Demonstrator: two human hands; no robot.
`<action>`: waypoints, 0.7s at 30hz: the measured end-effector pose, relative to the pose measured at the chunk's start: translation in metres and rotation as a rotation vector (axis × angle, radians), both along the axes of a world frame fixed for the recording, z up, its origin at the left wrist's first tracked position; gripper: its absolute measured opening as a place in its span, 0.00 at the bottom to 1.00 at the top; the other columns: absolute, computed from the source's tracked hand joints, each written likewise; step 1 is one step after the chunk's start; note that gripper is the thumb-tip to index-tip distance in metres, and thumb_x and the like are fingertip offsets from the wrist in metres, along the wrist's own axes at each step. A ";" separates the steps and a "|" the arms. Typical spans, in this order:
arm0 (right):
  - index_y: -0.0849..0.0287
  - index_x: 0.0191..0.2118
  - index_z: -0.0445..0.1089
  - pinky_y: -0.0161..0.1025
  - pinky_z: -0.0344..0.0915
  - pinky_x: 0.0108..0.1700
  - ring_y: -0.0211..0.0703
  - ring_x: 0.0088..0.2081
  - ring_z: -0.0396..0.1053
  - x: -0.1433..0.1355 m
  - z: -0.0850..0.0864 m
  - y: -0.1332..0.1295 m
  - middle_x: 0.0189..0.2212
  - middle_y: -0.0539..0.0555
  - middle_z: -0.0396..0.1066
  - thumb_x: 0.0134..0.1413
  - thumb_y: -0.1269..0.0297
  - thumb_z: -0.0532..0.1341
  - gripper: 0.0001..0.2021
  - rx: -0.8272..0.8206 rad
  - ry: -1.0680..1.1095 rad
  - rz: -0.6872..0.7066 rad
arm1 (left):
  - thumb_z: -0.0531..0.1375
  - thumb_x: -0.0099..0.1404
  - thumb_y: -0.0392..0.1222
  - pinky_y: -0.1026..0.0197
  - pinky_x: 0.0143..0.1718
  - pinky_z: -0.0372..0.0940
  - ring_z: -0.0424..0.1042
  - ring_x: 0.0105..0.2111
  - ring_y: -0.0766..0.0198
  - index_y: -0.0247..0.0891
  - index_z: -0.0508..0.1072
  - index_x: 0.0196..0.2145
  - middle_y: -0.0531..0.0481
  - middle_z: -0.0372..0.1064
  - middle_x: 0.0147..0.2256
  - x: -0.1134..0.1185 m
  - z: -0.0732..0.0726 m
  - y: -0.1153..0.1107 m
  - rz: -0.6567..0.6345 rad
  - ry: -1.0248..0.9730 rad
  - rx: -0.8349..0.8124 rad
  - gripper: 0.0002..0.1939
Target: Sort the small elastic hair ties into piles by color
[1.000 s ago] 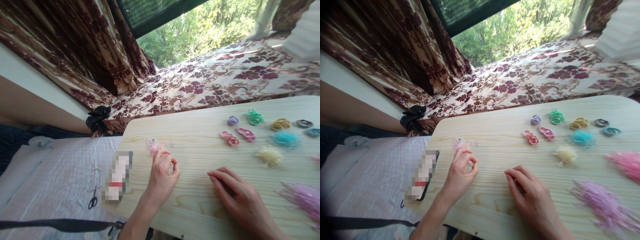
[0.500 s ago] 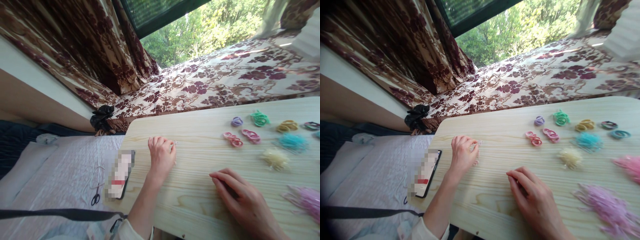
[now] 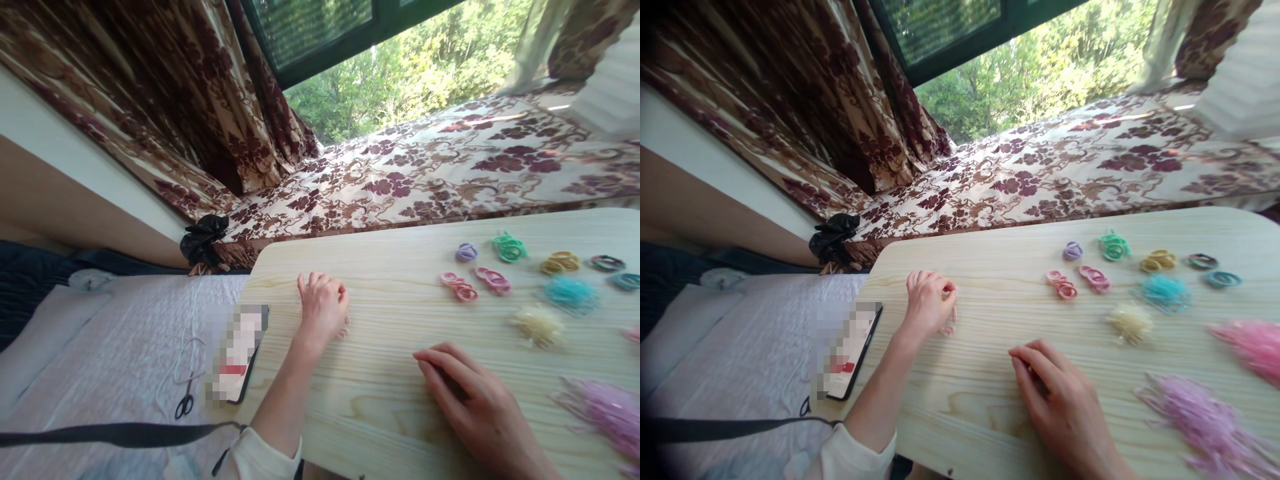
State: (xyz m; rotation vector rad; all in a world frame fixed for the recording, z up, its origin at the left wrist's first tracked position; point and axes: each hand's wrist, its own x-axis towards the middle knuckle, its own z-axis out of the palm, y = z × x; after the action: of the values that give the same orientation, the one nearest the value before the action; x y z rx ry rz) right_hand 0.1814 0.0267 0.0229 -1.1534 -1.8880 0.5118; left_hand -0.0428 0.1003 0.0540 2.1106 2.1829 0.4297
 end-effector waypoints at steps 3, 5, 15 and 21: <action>0.52 0.36 0.73 0.29 0.69 0.31 0.34 0.29 0.74 0.000 0.000 0.001 0.30 0.48 0.74 0.61 0.63 0.57 0.08 0.010 -0.007 -0.001 | 0.59 0.62 0.34 0.44 0.60 0.49 0.68 0.45 0.56 0.42 0.74 0.26 0.50 0.76 0.32 -0.003 0.002 -0.002 0.023 -0.039 0.017 0.08; 0.52 0.36 0.73 0.28 0.69 0.31 0.34 0.29 0.74 0.000 0.000 0.002 0.30 0.48 0.74 0.61 0.63 0.57 0.08 0.019 -0.004 -0.004 | 0.60 0.61 0.34 0.46 0.60 0.49 0.69 0.44 0.58 0.42 0.74 0.25 0.51 0.76 0.31 -0.005 0.001 -0.003 0.038 -0.066 0.025 0.08; 0.54 0.33 0.74 0.33 0.69 0.30 0.38 0.28 0.74 -0.001 -0.002 0.004 0.29 0.51 0.75 0.61 0.57 0.55 0.13 -0.058 -0.021 -0.022 | 0.61 0.61 0.35 0.49 0.57 0.57 0.70 0.45 0.58 0.44 0.78 0.30 0.52 0.77 0.33 -0.011 0.001 -0.011 0.058 -0.154 0.043 0.06; 0.56 0.32 0.75 0.37 0.70 0.32 0.42 0.29 0.74 -0.001 -0.002 0.006 0.29 0.53 0.75 0.60 0.56 0.53 0.15 -0.089 -0.022 -0.008 | 0.58 0.69 0.46 0.49 0.49 0.69 0.71 0.47 0.58 0.38 0.70 0.50 0.44 0.69 0.51 -0.013 0.001 -0.010 0.077 -0.179 -0.016 0.15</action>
State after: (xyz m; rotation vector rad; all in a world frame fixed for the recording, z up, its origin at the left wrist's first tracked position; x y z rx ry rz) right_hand 0.1808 0.0325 0.0208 -1.2280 -1.8953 0.5856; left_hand -0.0559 0.0898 0.0550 1.9041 2.1627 0.5812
